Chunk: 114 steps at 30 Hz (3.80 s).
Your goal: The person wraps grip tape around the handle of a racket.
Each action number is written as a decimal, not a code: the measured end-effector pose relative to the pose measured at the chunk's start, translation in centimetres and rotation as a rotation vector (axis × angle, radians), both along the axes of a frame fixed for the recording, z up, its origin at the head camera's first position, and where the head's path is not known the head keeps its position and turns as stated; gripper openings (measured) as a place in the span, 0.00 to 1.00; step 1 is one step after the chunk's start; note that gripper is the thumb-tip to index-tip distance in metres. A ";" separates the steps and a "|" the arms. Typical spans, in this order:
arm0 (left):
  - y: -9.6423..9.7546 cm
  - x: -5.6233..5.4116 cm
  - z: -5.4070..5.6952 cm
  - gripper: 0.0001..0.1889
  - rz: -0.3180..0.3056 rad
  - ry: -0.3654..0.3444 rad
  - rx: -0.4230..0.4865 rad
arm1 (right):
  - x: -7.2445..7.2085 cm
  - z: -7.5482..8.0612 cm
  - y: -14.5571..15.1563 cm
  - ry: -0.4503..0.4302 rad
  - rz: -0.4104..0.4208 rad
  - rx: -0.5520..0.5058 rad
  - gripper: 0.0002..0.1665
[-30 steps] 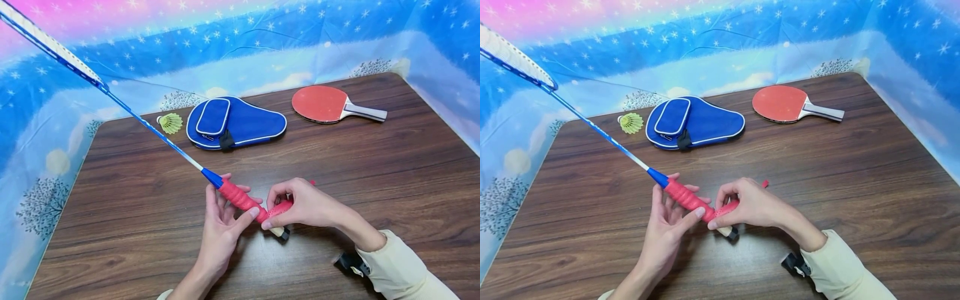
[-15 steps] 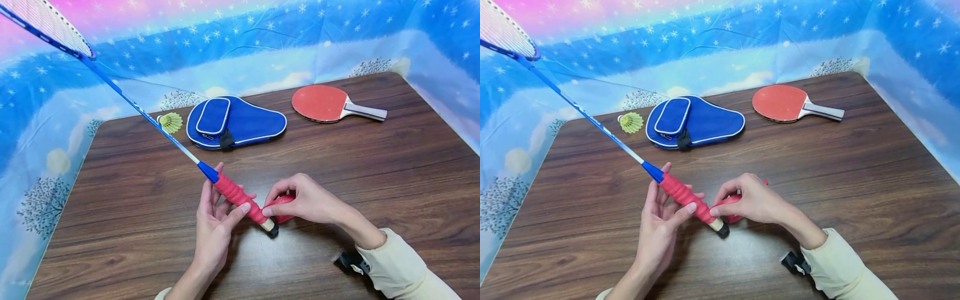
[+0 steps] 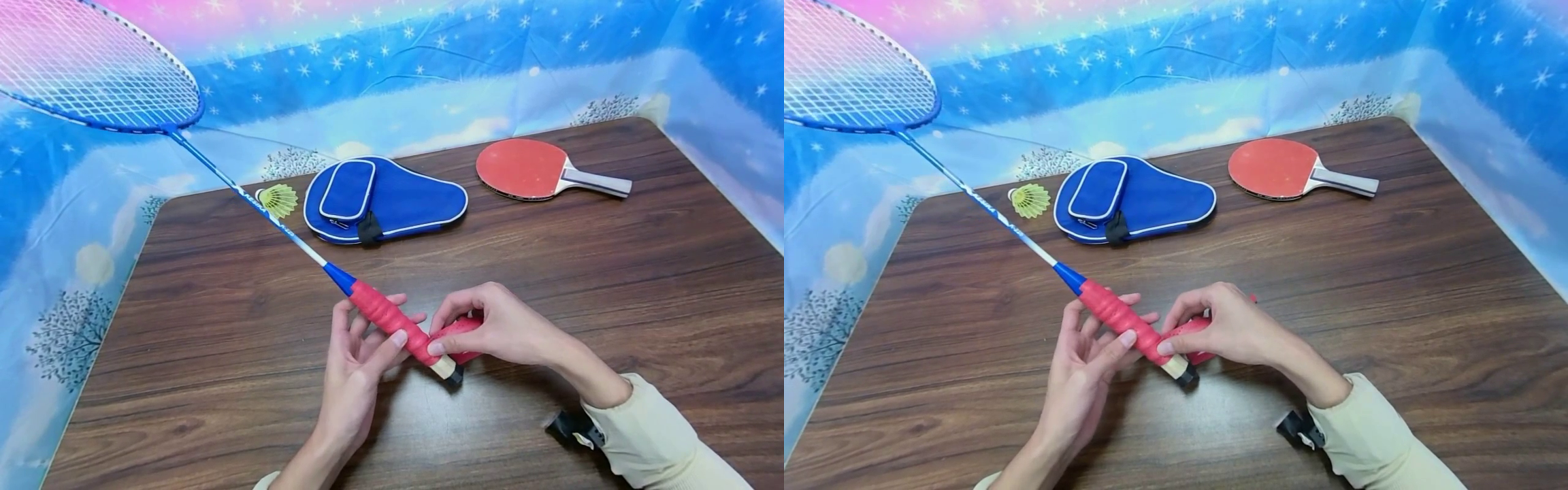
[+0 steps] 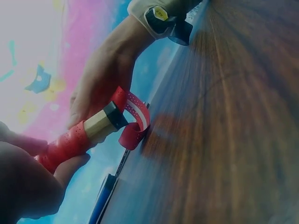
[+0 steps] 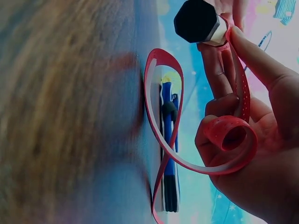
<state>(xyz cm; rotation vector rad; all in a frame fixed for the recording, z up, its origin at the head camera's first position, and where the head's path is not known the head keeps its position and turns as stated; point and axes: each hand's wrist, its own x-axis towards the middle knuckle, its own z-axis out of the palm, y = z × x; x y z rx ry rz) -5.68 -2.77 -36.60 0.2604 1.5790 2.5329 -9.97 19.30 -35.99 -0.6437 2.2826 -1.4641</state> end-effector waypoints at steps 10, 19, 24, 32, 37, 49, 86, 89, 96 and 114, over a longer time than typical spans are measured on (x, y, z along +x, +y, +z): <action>0.4 0.1 -0.4 0.35 0.038 0.010 -0.056 | 0.1 0.0 -0.1 0.005 -0.009 0.028 0.13; 0.2 0.0 -0.4 0.34 0.066 -0.024 0.000 | 0.0 -0.3 0.0 0.012 -0.018 0.050 0.11; 0.1 -0.1 -0.3 0.35 0.065 -0.061 -0.006 | -0.1 -0.2 0.2 0.022 -0.017 0.058 0.10; 0.1 -0.1 -0.2 0.35 0.060 -0.120 0.022 | -0.3 0.0 0.7 0.024 -0.013 0.068 0.09; 0.1 0.0 -0.1 0.34 0.060 -0.150 0.035 | -0.3 0.0 0.7 0.028 -0.019 0.069 0.10; 0.1 0.0 -0.2 0.32 0.069 -0.121 0.073 | -0.4 -0.2 0.8 0.019 -0.002 0.023 0.09; 0.0 -0.3 -0.2 0.45 0.080 -0.082 -0.053 | -0.3 -0.1 0.6 0.056 0.062 0.029 0.07; -0.1 -0.4 0.0 0.44 0.081 -0.085 -0.050 | -0.3 0.0 0.8 0.061 0.081 0.010 0.06; -0.1 -0.3 0.1 0.45 0.090 -0.090 -0.068 | -0.3 0.1 0.9 0.082 0.049 -0.003 0.07; 0.0 -0.1 -0.3 0.45 0.038 -0.115 0.044 | -0.3 0.1 0.7 0.014 0.056 0.011 0.08</action>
